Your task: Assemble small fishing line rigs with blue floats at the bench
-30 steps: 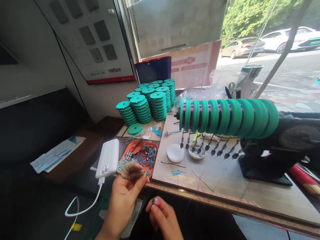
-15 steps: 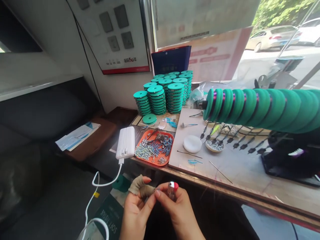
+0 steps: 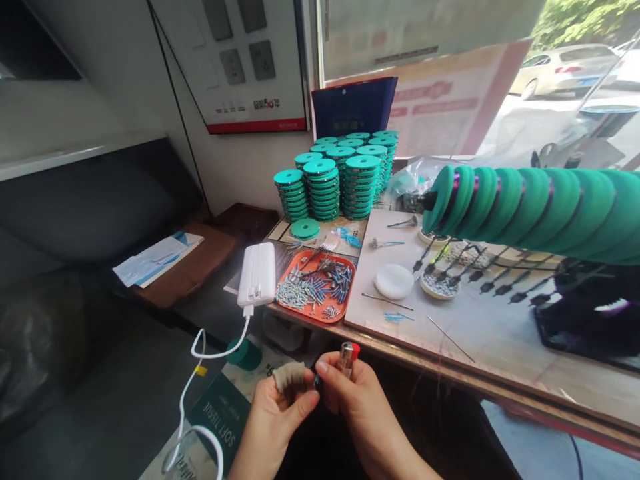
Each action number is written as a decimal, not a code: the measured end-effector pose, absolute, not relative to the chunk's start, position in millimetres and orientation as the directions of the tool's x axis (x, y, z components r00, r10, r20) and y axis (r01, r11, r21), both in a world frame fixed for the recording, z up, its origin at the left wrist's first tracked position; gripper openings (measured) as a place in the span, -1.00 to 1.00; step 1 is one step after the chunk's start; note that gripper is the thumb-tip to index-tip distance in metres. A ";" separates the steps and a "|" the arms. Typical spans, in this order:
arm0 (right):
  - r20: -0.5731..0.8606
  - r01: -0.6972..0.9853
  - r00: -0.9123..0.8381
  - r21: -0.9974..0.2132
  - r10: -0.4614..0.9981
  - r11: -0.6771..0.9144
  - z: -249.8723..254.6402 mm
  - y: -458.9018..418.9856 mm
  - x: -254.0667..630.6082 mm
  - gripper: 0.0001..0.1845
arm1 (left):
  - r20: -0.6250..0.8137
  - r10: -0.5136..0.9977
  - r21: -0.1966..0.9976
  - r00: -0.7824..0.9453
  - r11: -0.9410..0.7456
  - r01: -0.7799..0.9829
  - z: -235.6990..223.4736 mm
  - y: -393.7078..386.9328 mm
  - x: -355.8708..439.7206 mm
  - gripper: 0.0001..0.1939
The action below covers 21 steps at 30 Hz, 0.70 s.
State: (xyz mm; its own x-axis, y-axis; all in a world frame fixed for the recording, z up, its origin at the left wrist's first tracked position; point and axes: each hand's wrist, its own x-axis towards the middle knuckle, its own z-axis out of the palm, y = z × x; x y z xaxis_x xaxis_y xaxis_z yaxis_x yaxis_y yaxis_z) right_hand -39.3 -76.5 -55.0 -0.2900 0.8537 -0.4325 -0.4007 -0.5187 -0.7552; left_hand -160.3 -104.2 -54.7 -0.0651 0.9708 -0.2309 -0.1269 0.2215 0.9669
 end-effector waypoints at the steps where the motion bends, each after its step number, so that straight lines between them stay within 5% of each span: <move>1: -0.438 -0.409 -0.301 -0.743 0.847 -0.529 -55.3 -76.8 -39.9 -0.65 | -0.239 0.969 0.966 -0.057 0.232 -0.110 -54.3 -104.1 -160.9 -0.86; 21: -0.401 -0.425 -0.338 -0.742 0.851 -0.518 -54.8 -78.0 -41.8 -0.68 | -0.254 0.966 0.966 -0.049 0.251 -0.058 -49.4 -100.1 -159.7 -0.82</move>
